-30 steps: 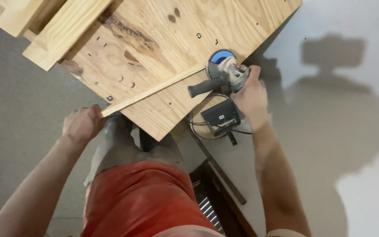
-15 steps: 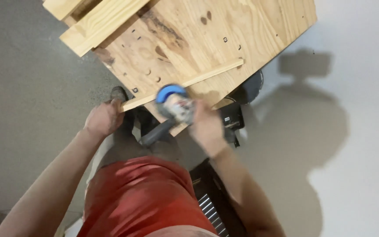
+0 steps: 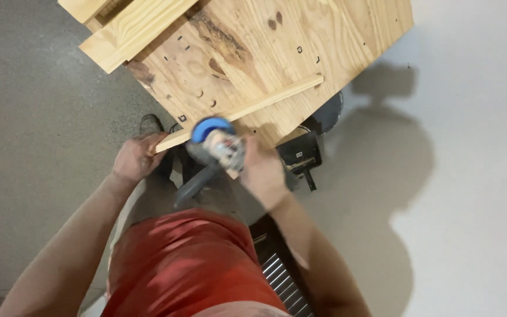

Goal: Sanding a small wooden slat using a handheld power sander on a workbench.

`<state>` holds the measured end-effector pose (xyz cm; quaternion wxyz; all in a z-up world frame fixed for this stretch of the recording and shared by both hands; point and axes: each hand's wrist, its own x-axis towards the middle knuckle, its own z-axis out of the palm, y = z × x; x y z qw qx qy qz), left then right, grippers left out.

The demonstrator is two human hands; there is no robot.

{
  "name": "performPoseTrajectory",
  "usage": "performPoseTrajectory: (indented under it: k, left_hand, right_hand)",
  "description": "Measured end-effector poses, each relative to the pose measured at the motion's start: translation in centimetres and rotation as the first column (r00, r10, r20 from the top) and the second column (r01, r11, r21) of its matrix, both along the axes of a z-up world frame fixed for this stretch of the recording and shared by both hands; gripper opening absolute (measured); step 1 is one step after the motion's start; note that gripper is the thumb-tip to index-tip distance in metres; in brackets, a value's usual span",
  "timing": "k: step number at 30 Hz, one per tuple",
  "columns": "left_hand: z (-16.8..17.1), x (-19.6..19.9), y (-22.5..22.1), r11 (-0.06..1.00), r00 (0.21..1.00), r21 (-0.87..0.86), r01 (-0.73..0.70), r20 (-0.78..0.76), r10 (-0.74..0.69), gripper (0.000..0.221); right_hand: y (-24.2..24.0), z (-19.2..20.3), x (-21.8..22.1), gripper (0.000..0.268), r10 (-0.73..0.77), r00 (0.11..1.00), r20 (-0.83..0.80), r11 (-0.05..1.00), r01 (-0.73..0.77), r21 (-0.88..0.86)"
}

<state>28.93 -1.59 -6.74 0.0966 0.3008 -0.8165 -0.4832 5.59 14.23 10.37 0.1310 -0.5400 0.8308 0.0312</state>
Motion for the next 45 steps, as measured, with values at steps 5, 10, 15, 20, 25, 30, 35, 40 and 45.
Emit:
performPoseTrajectory:
  k: [5, 10, 15, 20, 25, 30, 35, 40, 45]
  left_hand:
    - [-1.2, 0.5, 0.1, 0.999, 0.999, 0.033, 0.012, 0.033, -0.013, 0.03]
    - [-0.8, 0.4, -0.7, 1.0, 0.999, 0.014, 0.025, 0.028, -0.026, 0.03]
    - [-0.7, 0.8, -0.5, 0.988, 0.99, -0.099, 0.116, 0.086, -0.108, 0.026]
    - [-0.1, 0.4, -0.7, 0.999, 0.995, 0.027, 0.044, 0.083, -0.046, 0.033]
    - [-0.1, 0.3, -0.8, 0.997, 0.989, -0.047, 0.064, 0.137, -0.057, 0.03]
    - [-0.1, 0.3, -0.4, 1.0, 0.995, 0.011, 0.005, 0.098, -0.007, 0.026]
    - [-0.3, 0.1, 1.5, 0.986, 0.979, -0.11, 0.125, 0.174, -0.104, 0.029]
    - [3.1, -1.1, 2.2, 0.99, 0.96, -0.066, 0.126, 0.26, -0.105, 0.04]
    - [13.7, -4.4, -3.9, 0.803, 0.256, 0.183, 0.567, 0.888, -0.382, 0.068]
  right_hand:
    - [1.0, 1.1, -12.0, 0.084, -0.181, 0.981, -0.069, 0.983, 0.183, 0.032]
    - [4.6, -0.9, -23.5, 0.085, -0.451, 0.892, 0.013, 0.891, 0.45, 0.058]
    - [2.4, 1.9, -15.9, 0.082, -0.474, 0.877, 0.072, 0.88, 0.471, 0.061]
    - [3.0, -1.4, -9.1, 0.075, -0.208, 0.978, 0.008, 0.978, 0.208, -0.004]
    - [4.3, -0.1, -16.8, 0.075, -0.568, 0.801, 0.188, 0.822, 0.543, 0.171]
    - [5.6, -0.4, -23.9, 0.079, -0.656, 0.749, 0.088, 0.754, 0.645, 0.125]
    - [3.4, 2.1, -11.2, 0.068, -0.339, 0.933, 0.12, 0.939, 0.327, 0.108]
    - [5.7, -2.1, -2.0, 0.063, -0.039, 0.992, 0.121, 0.997, 0.047, -0.06]
    - [10.4, 1.8, -3.7, 0.068, -0.521, 0.652, 0.551, 0.841, 0.503, 0.2]
